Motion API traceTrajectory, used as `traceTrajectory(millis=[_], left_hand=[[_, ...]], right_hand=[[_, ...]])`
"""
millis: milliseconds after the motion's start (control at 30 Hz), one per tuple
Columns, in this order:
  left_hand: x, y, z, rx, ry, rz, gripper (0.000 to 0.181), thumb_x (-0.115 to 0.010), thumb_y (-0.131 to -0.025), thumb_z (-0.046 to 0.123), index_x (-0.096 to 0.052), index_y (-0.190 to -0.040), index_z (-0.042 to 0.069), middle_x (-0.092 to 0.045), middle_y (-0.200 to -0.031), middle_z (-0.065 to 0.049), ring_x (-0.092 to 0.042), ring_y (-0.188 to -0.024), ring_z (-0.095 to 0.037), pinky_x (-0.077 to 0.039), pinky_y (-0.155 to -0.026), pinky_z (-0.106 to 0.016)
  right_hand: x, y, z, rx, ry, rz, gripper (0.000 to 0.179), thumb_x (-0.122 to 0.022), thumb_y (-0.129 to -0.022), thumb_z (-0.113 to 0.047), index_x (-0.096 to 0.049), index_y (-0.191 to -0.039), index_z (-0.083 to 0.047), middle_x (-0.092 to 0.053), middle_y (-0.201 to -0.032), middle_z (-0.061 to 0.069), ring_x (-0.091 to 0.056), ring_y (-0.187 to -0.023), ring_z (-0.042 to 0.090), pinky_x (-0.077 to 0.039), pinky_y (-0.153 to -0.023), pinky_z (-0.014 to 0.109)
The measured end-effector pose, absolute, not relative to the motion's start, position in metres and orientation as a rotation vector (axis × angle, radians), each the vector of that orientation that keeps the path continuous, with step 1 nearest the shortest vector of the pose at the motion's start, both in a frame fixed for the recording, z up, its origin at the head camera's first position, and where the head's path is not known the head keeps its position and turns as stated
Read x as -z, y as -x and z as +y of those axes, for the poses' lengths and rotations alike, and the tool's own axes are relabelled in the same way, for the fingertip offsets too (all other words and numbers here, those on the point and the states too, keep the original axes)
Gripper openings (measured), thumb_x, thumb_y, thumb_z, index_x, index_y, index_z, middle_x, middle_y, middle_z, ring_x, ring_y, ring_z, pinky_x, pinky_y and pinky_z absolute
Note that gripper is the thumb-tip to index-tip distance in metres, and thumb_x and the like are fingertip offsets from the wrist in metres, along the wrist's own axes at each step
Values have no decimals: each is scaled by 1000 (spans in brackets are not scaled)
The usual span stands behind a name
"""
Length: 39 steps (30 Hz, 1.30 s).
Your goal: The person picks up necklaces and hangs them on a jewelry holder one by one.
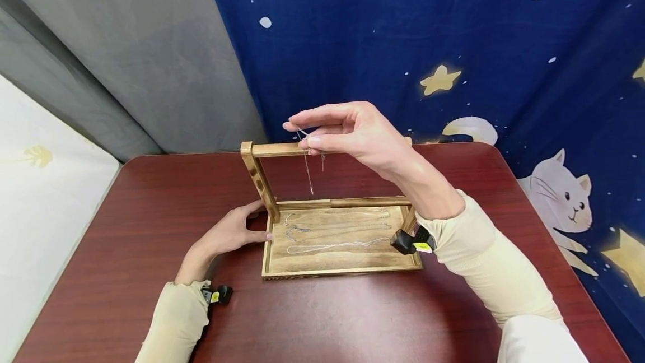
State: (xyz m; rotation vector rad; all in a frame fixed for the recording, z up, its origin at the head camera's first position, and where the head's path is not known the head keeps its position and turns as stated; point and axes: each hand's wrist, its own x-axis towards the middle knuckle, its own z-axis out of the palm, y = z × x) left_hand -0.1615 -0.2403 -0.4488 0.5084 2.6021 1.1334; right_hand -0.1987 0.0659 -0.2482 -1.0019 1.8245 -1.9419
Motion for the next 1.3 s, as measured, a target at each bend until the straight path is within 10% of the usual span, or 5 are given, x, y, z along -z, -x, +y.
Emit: traceTrajectory(millis=[1300], left_hand=[[450,161,-241,-1169,-563,2588,78,-82,-84,26,-44,-147,0,-58,-137,-16,-50,-130,-32,-38,-107,-53]], right_hand=[[267,187,28,1874,919,1603,36,-56,-99,2,-57,-134,6,-62,-133,17,-64,-116,28,-52,-95,45]])
